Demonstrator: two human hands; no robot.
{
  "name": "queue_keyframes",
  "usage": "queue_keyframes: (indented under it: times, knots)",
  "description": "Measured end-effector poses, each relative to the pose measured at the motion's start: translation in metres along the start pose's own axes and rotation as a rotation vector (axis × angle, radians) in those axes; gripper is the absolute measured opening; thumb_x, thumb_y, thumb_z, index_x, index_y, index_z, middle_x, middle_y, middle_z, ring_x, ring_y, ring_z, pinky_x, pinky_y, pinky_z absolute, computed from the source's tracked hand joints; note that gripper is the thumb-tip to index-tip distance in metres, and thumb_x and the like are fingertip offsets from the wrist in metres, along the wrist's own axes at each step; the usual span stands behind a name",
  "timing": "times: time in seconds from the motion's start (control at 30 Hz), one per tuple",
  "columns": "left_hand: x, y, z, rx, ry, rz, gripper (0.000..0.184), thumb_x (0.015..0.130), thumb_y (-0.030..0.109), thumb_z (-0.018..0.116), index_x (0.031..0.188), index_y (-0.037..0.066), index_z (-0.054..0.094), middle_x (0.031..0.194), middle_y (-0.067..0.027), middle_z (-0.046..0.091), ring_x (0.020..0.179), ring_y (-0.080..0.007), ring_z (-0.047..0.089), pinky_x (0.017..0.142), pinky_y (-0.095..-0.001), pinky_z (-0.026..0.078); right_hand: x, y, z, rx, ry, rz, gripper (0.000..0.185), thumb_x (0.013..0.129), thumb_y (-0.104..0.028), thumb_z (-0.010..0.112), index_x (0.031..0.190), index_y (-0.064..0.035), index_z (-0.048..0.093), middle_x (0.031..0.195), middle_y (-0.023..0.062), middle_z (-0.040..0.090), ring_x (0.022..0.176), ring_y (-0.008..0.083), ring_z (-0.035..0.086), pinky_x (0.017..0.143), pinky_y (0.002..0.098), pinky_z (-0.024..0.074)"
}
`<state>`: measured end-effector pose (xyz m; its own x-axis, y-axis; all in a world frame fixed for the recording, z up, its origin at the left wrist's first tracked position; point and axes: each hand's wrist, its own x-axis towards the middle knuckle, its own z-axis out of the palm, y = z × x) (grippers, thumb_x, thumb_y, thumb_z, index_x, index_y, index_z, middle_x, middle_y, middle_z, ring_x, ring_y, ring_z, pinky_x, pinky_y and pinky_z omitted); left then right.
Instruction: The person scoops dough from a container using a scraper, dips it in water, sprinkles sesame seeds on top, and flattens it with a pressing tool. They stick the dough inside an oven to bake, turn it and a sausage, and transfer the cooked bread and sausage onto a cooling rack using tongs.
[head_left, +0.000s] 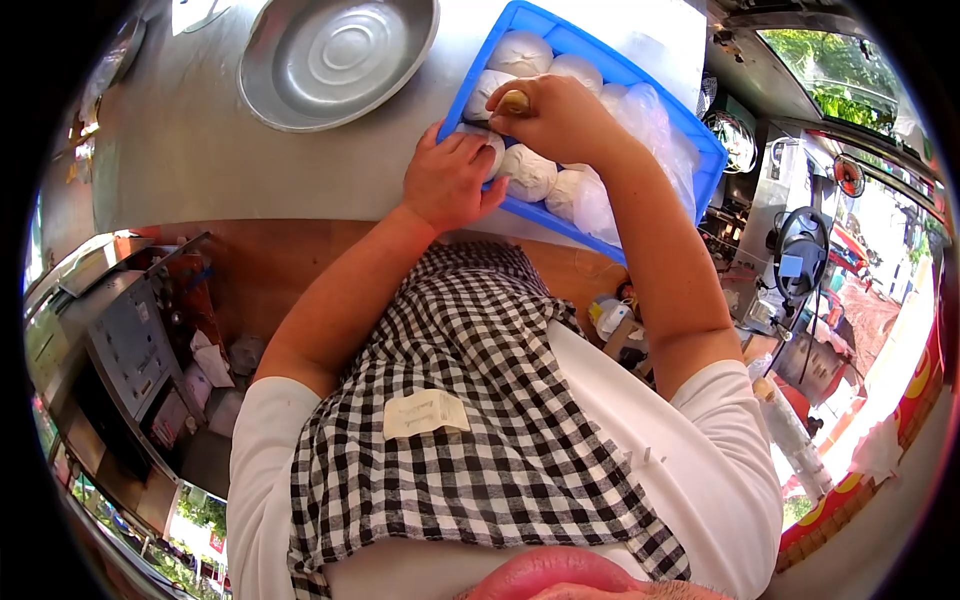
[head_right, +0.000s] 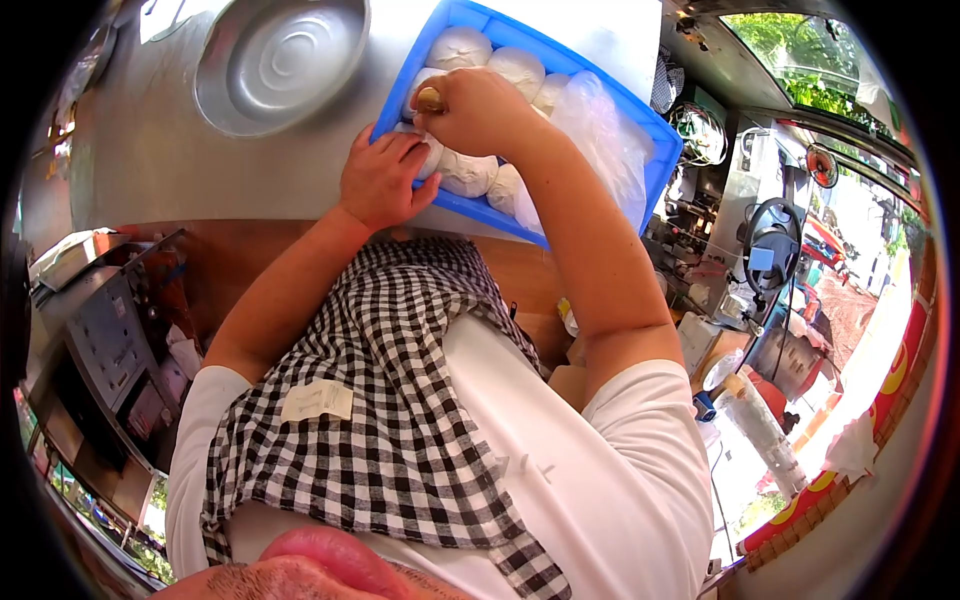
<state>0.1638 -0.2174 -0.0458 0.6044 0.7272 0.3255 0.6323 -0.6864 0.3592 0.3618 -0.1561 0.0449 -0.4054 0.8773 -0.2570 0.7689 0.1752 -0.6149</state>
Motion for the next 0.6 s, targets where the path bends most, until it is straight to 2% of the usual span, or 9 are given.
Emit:
queue_keyframes:
  times: [0.07,0.1,0.2,0.27,0.37,0.43,0.53,0.6]
  knots:
    - [-0.001,0.001,-0.002,0.000,-0.016,-0.008,0.037,0.084,0.038,0.068,0.107,0.009,0.069,0.111,-0.0046,0.066,0.103,-0.0222,0.064,0.106,-0.0474,0.039,0.003,-0.002,-0.002,-0.006,-0.016,0.005,0.026,0.089,-0.026,0.071,0.106,-0.0067,0.076,0.087,0.0161,0.074,0.079,0.0300,0.072,0.074,0.0392,0.0554]
    - [0.001,0.001,-0.001,-0.008,-0.015,-0.003,0.038,0.085,0.039,0.068,0.108,0.010,0.069,0.112,-0.0048,0.066,0.105,-0.0224,0.064,0.107,-0.0486,0.039,0.000,-0.005,-0.005,0.006,-0.007,0.007,0.026,0.089,-0.025,0.071,0.106,-0.0067,0.076,0.089,0.0153,0.075,0.080,0.0268,0.072,0.073,0.0375,0.0553]
    - [-0.001,0.001,-0.006,-0.001,-0.021,0.010,0.037,0.087,0.040,0.067,0.110,0.010,0.070,0.115,-0.0053,0.066,0.110,-0.0230,0.063,0.111,-0.0544,0.034,-0.014,-0.004,-0.005,0.168,0.092,0.047,0.031,0.087,-0.033,0.068,0.104,-0.0089,0.077,0.092,0.0178,0.074,0.089,0.0349,0.071,0.081,0.0431,0.0556]
    - [0.002,0.003,-0.008,0.028,0.004,0.038,0.035,0.089,0.041,0.066,0.107,0.010,0.070,0.117,-0.0051,0.066,0.113,-0.0230,0.062,0.114,-0.0612,0.029,-0.032,-0.007,-0.013,0.255,0.232,0.115,0.030,0.086,-0.031,0.071,0.105,-0.0083,0.077,0.092,0.0168,0.075,0.088,0.0315,0.072,0.080,0.0406,0.0564]
    - [0.001,-0.001,-0.011,0.038,-0.154,0.091,0.042,0.094,0.044,0.063,0.119,0.012,0.070,0.128,-0.0046,0.065,0.126,-0.0240,0.058,0.118,-0.0661,0.020,-0.063,-0.011,-0.015,0.277,0.463,0.239,0.029,0.085,-0.029,0.076,0.104,-0.0071,0.077,0.092,0.0152,0.075,0.087,0.0274,0.073,0.078,0.0372,0.0572]
    - [0.006,-0.007,-0.017,0.003,-0.246,0.175,0.045,0.094,0.048,0.062,0.120,0.012,0.070,0.130,-0.0034,0.065,0.130,-0.0240,0.056,0.119,-0.0679,0.013,-0.079,-0.014,-0.012,0.217,0.613,0.311,0.028,0.083,-0.026,0.079,0.101,-0.0054,0.077,0.095,0.0140,0.075,0.086,0.0251,0.073,0.078,0.0357,0.0576]
    - [0.013,-0.018,-0.025,0.004,-0.329,0.294,0.050,0.094,0.053,0.060,0.122,0.013,0.070,0.132,-0.0026,0.064,0.134,-0.0240,0.053,0.120,-0.0693,0.006,-0.097,-0.026,0.004,0.321,0.699,0.528,0.028,0.084,-0.028,0.079,0.100,-0.0044,0.077,0.095,0.0133,0.075,0.086,0.0243,0.073,0.078,0.0352,0.0575]
    - [0.018,-0.025,-0.028,0.021,-0.382,0.380,0.053,0.094,0.055,0.058,0.124,0.013,0.070,0.134,-0.0025,0.064,0.136,-0.0238,0.051,0.121,-0.0691,0.004,-0.105,-0.032,0.024,0.376,0.773,0.582,0.027,0.084,-0.025,0.079,0.100,-0.0035,0.076,0.093,0.0127,0.075,0.084,0.0225,0.072,0.078,0.0341,0.0571]
